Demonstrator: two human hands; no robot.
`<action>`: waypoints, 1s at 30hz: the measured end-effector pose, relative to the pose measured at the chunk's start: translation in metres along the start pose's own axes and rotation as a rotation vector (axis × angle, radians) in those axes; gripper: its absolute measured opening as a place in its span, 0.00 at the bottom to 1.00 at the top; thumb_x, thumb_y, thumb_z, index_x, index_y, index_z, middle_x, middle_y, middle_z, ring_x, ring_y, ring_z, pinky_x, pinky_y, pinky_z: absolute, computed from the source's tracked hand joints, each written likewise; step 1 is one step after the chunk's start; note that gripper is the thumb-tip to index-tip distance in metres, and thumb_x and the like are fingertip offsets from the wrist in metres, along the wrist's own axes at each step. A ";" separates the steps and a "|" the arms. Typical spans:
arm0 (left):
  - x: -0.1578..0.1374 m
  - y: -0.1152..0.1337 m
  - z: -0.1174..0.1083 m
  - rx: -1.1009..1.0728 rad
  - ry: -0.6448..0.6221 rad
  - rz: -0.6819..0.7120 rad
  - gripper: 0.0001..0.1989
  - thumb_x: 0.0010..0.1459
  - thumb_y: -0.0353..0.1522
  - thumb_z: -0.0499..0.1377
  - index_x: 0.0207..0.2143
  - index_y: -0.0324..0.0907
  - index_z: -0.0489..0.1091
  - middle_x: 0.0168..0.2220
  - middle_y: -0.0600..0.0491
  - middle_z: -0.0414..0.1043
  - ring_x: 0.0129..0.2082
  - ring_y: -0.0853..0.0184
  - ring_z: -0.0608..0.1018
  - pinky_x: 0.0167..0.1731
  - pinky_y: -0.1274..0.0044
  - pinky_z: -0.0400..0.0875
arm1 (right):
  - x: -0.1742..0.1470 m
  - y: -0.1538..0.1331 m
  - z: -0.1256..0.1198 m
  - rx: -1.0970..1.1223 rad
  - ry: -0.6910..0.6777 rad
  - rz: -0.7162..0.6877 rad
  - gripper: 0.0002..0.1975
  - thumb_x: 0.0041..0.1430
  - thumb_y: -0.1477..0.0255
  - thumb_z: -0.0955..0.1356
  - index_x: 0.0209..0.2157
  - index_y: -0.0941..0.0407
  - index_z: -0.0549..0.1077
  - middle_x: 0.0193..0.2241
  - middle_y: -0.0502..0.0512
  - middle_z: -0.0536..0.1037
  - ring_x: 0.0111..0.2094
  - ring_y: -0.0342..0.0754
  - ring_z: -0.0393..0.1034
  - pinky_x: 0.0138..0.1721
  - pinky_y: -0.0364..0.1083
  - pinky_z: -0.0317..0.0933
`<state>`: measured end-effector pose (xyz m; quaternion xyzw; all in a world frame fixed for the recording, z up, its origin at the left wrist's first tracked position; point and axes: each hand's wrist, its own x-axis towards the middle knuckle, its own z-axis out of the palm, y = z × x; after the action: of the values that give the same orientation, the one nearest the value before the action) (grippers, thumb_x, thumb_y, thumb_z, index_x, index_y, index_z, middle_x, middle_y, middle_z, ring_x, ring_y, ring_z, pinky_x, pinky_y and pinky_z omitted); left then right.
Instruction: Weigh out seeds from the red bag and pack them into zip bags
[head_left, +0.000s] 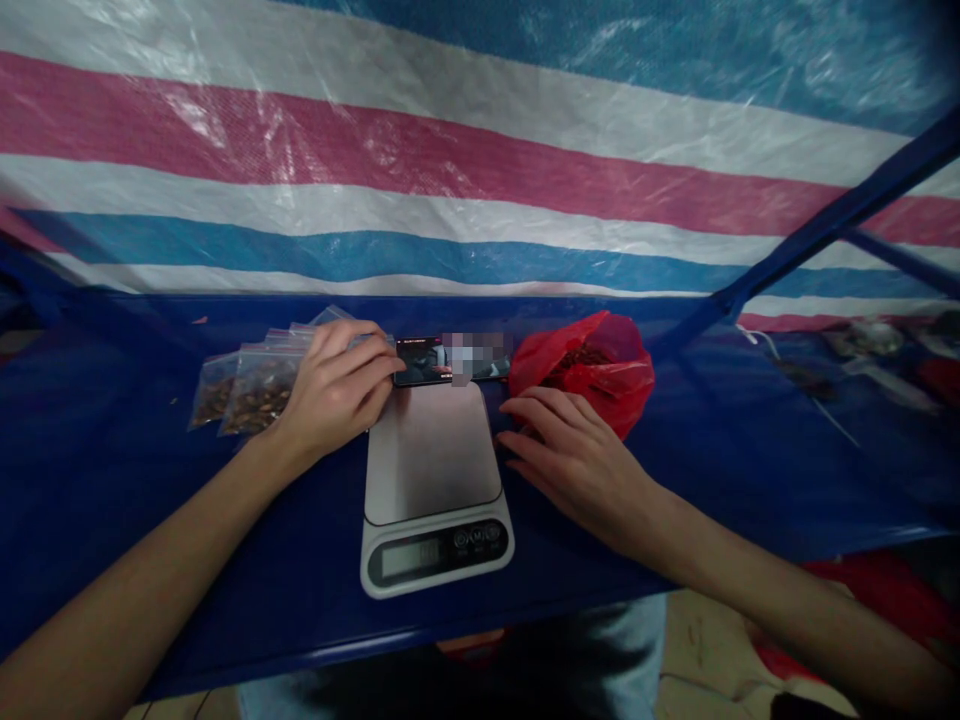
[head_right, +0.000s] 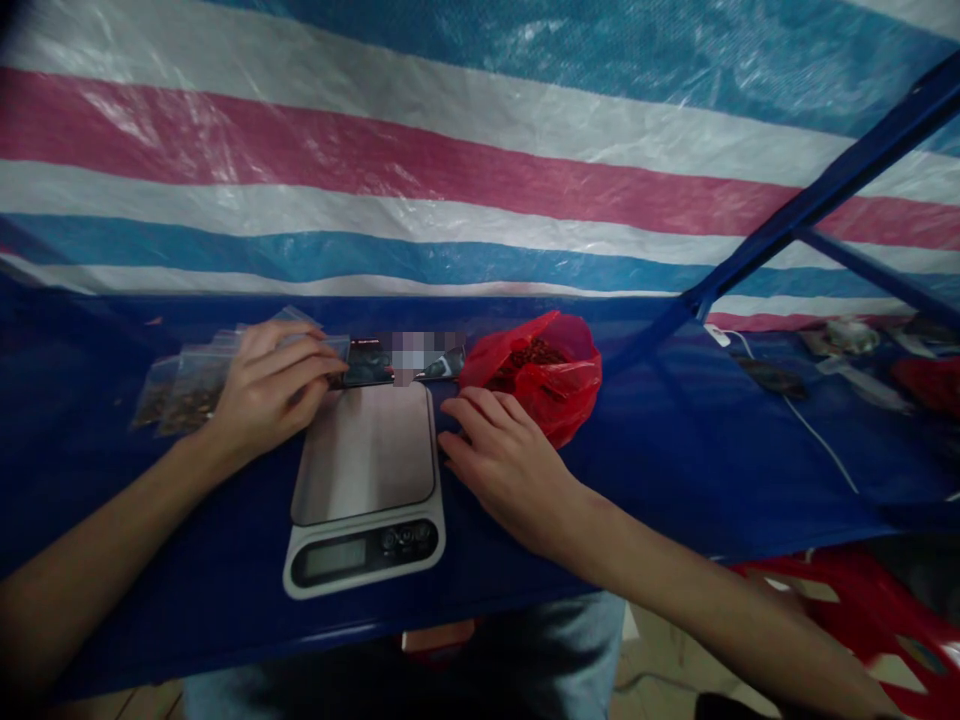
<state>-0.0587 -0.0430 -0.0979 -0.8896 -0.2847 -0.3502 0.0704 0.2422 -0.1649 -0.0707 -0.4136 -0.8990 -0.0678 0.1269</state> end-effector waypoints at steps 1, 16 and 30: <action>-0.001 0.000 -0.001 0.003 0.002 -0.001 0.11 0.64 0.26 0.56 0.38 0.46 0.79 0.39 0.50 0.83 0.50 0.54 0.79 0.49 0.60 0.70 | 0.002 0.001 0.002 0.000 -0.024 -0.018 0.08 0.67 0.78 0.72 0.46 0.58 0.81 0.52 0.62 0.81 0.56 0.61 0.69 0.54 0.57 0.65; -0.001 0.003 -0.004 0.038 0.023 -0.038 0.11 0.64 0.27 0.57 0.38 0.48 0.78 0.40 0.53 0.84 0.51 0.54 0.79 0.50 0.58 0.69 | -0.002 0.007 0.022 0.082 -0.031 -0.039 0.05 0.68 0.78 0.71 0.44 0.58 0.80 0.40 0.57 0.82 0.46 0.57 0.66 0.56 0.57 0.58; -0.004 -0.005 -0.008 0.105 0.053 0.006 0.11 0.67 0.25 0.56 0.39 0.45 0.78 0.40 0.51 0.83 0.49 0.55 0.78 0.48 0.60 0.68 | 0.008 0.039 -0.001 0.563 0.457 0.038 0.06 0.67 0.77 0.74 0.44 0.54 0.82 0.38 0.53 0.85 0.42 0.50 0.76 0.47 0.53 0.70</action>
<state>-0.0687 -0.0429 -0.0951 -0.8759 -0.2979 -0.3581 0.1258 0.2673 -0.1341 -0.0666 -0.3533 -0.8230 0.0941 0.4348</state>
